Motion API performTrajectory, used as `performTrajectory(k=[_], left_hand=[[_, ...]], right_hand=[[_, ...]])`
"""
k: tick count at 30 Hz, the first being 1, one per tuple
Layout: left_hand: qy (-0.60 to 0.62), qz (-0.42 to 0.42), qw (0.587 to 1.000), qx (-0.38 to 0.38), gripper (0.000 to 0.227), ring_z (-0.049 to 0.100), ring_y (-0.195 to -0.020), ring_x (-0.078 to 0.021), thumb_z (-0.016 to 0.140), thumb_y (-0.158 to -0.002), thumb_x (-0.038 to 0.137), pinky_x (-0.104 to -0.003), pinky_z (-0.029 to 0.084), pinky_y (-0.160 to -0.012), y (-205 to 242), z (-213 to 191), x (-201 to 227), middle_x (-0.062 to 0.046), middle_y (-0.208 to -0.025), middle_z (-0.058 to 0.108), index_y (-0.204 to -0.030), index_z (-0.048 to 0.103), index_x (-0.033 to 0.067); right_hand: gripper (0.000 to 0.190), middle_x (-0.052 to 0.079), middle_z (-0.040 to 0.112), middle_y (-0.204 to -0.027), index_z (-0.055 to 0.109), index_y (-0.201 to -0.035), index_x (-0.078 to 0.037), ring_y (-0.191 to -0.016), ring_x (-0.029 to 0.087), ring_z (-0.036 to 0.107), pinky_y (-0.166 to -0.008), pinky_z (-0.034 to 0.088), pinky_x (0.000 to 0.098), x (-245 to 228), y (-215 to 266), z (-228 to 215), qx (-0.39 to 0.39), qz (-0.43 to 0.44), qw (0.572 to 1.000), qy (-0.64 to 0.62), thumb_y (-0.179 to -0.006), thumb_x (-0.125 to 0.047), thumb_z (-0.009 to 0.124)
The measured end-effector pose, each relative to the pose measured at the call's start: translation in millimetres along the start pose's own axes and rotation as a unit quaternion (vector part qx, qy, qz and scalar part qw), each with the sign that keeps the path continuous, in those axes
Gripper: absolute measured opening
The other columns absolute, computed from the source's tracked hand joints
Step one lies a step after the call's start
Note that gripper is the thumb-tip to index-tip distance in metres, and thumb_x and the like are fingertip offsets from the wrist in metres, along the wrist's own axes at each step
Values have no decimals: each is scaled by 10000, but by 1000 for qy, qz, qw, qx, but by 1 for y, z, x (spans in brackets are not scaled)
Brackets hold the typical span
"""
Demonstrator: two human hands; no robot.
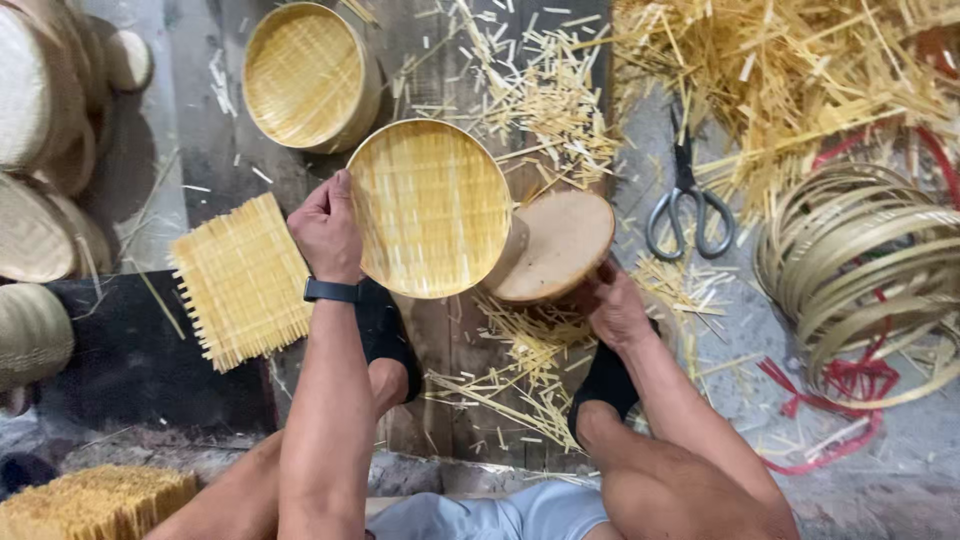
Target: The person assembles a bamboo basket by inserting a woven base into a circular frame, securing it with bamboo strips and a wooden block, and trimming the edges using shears.
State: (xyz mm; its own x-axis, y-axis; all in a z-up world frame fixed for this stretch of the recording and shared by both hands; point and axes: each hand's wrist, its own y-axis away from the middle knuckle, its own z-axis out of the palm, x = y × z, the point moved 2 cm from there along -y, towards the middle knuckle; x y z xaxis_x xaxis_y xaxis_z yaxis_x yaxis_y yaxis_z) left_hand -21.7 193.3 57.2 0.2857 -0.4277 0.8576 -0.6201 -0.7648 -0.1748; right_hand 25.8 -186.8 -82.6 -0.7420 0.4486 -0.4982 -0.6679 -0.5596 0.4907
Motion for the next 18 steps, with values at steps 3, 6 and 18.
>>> performTrajectory(k=[3, 6, 18], left_hand=[[-37, -90, 995, -32, 367, 460, -682, -23, 711, -1032, 323, -218, 413, -590, -2, -8, -9, 81, -735, 588, -948, 773, -29], [-18, -159, 985, -59, 437, 396, -663, -63, 744, -1035, 328, -261, 328, -567, 3, 4, -27, 44, -721, 532, -871, 747, -77], [87, -276, 948, -133, 360, 636, -730, -49, 747, -941, 342, -224, 528, -654, 14, 33, -45, -5, -883, 765, -1021, 793, -6]], right_hand=[[596, 147, 556, -1369, 491, -1411, 0, -1196, 258, 610, -946, 599, 441, -16, 12, -18, 94, -31, 977, 191, -899, -251, 662], [655, 140, 600, -1214, 540, -1379, -18, -1010, 209, 649, -723, 608, 332, -37, 34, -22, 105, 21, 983, 149, -987, -542, 524], [384, 92, 745, -894, 691, -1201, 31, -787, 168, 690, -675, 550, 286, -54, -38, 42, 47, -95, 834, 542, -1044, -318, 660]])
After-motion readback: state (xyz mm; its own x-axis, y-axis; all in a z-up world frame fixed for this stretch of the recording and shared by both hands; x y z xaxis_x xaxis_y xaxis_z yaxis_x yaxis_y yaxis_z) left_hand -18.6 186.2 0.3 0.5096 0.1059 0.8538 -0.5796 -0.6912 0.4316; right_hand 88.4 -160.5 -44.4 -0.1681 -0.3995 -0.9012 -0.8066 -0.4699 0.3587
